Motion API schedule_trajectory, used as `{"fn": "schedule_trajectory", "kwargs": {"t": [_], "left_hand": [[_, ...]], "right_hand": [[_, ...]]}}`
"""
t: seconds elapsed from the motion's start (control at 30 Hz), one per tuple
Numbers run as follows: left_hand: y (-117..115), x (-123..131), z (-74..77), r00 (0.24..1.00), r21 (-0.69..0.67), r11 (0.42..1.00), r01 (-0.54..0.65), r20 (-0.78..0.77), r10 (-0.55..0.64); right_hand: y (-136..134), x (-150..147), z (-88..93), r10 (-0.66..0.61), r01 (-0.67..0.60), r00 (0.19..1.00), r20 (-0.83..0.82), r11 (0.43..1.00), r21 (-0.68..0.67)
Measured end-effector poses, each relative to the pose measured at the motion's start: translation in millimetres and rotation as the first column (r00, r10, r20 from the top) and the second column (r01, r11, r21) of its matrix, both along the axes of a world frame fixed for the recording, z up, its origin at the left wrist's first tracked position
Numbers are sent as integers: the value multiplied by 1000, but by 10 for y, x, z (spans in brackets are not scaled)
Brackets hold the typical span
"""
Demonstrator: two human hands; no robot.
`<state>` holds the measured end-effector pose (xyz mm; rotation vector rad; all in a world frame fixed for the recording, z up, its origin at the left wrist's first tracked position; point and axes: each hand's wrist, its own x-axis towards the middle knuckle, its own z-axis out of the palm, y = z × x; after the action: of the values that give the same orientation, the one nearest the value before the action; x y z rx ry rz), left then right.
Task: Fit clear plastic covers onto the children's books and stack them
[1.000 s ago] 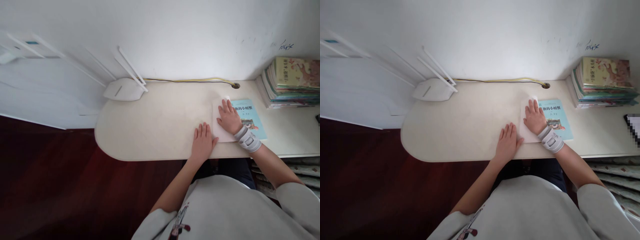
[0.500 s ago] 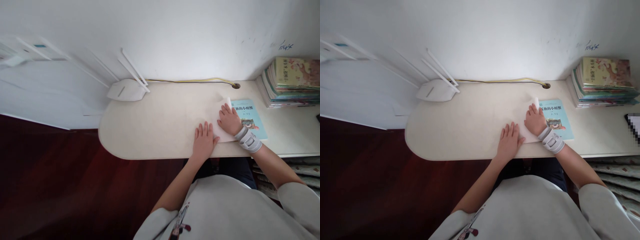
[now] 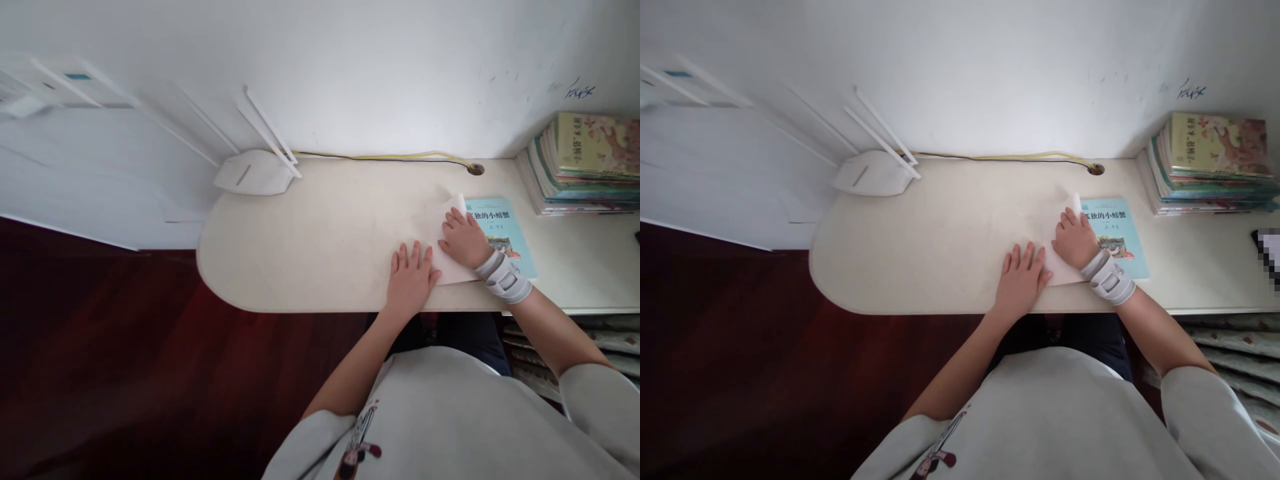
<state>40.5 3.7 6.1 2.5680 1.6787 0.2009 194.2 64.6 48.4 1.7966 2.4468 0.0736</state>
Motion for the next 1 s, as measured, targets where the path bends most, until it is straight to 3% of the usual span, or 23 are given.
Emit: {"fn": "schedule_trajectory", "kwargs": {"t": [0.23, 0.57, 0.67, 0.77, 0.87, 1.0], "left_hand": [[-4, 0, 9, 1000, -22, 1000, 14, 22, -14], [-38, 20, -23, 1000, -4, 1000, 19, 22, -19], [-8, -29, 57, 999, -38, 999, 32, 7, -32], [241, -118, 220, 999, -100, 994, 51, -1, -51], [695, -152, 336, 998, -46, 997, 56, 41, -55], [1215, -29, 250, 996, -67, 996, 60, 67, -55]], "right_hand": [[10, 48, 24, 26, -26, 999, -21, 1000, 0], [507, 20, 38, 119, -117, 992, 35, 991, -62], [531, 15, 48, 114, -111, 992, 51, 992, -62], [531, 3, 72, 121, -116, 990, 65, 990, -85], [532, 4, 87, 137, -131, 988, 67, 988, -87], [522, 22, 76, 155, -152, 987, 40, 985, -76]]}}
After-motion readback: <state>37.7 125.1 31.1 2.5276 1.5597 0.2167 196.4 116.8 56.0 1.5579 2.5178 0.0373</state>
